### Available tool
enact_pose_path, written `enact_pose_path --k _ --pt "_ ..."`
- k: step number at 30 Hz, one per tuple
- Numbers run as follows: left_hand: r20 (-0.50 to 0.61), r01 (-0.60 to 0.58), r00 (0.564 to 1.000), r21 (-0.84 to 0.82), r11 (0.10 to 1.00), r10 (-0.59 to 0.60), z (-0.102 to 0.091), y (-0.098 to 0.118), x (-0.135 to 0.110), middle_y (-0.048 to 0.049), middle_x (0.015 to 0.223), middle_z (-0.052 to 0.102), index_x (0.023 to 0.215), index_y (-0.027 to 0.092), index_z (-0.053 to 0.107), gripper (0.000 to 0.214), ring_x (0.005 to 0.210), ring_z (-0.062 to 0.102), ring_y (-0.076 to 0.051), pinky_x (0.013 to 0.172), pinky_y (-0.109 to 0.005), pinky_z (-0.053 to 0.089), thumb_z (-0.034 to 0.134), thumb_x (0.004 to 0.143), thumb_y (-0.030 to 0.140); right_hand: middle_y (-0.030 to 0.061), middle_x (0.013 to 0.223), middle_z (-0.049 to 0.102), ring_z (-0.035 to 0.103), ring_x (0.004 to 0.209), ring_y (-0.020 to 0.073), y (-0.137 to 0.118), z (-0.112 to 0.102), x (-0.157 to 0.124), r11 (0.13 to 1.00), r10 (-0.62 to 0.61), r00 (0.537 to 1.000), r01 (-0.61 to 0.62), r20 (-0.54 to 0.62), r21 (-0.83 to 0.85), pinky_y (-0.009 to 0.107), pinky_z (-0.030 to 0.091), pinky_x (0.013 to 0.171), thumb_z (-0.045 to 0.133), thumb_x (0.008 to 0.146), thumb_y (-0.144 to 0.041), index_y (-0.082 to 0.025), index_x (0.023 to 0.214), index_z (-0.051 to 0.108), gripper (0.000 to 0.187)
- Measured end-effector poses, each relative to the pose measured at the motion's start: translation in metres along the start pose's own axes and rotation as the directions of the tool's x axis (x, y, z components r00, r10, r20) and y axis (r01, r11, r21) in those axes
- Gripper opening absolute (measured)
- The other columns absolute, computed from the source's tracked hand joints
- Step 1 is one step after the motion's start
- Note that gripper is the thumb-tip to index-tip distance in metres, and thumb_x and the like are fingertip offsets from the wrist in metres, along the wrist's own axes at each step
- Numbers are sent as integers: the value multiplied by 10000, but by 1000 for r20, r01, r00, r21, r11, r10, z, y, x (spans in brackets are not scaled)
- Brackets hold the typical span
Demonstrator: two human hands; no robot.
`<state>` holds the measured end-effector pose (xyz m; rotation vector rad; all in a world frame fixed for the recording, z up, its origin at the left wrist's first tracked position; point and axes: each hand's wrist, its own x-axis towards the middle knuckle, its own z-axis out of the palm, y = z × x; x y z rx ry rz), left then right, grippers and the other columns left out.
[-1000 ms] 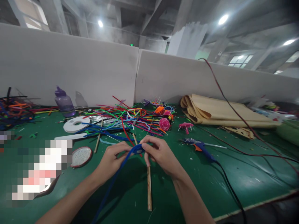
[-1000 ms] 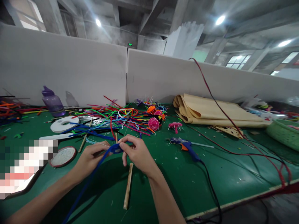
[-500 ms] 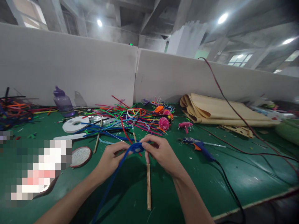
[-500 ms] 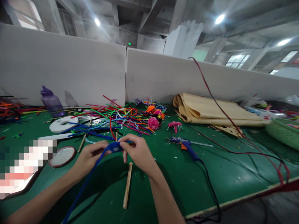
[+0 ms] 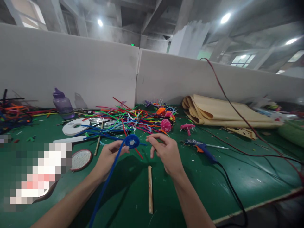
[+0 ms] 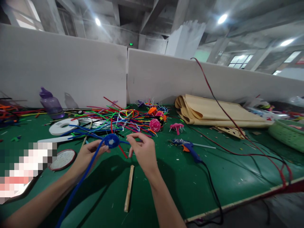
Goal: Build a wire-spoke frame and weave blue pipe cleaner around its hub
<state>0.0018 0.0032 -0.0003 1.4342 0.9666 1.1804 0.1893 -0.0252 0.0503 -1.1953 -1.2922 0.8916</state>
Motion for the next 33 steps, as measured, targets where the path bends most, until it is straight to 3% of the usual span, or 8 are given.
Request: enact_pose_path --k 4,7,17,22,25,33 --pt "20 28 999 -102 994 -26 2 -6 0 11 727 606 827 181 672 124 706 514 -122 648 -215 387 660 710 221 -51 351 482 450 288 79 3 7 -2 994 108 976 -100 187 -49 168 209 320 567 771 -328 -148 889 627 224" --pt "39 40 999 -145 989 -35 6 -4 -1 8 713 598 813 177 672 116 704 527 -125 667 -229 400 664 709 229 -59 335 475 451 279 80 4 11 -4 988 149 963 -153 226 -3 156 191 313 567 765 -308 -149 889 607 205" --pt "77 70 995 -166 984 -58 10 3 -4 -8 705 602 740 161 659 116 694 525 -122 664 -230 401 664 715 274 -84 363 432 401 254 56 6 16 -5 979 161 974 -179 157 102 162 186 288 612 709 -302 -153 733 552 162" --pt "65 60 997 -171 983 -50 9 1 -3 2 711 597 784 175 664 100 709 525 -123 676 -233 397 663 716 249 -64 411 486 407 284 51 4 15 -5 979 168 966 -187 195 83 167 185 307 611 711 -283 -143 813 572 178" --pt "64 70 996 -182 981 -59 9 0 -4 7 708 590 797 178 666 111 704 525 -123 674 -237 394 675 702 233 -56 466 521 424 305 49 5 15 -5 983 153 962 -173 227 69 170 203 319 618 701 -260 -150 823 575 170" --pt "108 78 992 -185 980 -59 10 0 0 11 726 590 783 184 660 79 716 503 -107 681 -222 378 653 734 245 -71 459 492 420 329 46 8 16 -5 987 112 979 -130 171 99 178 296 366 629 700 -226 -157 737 583 91"
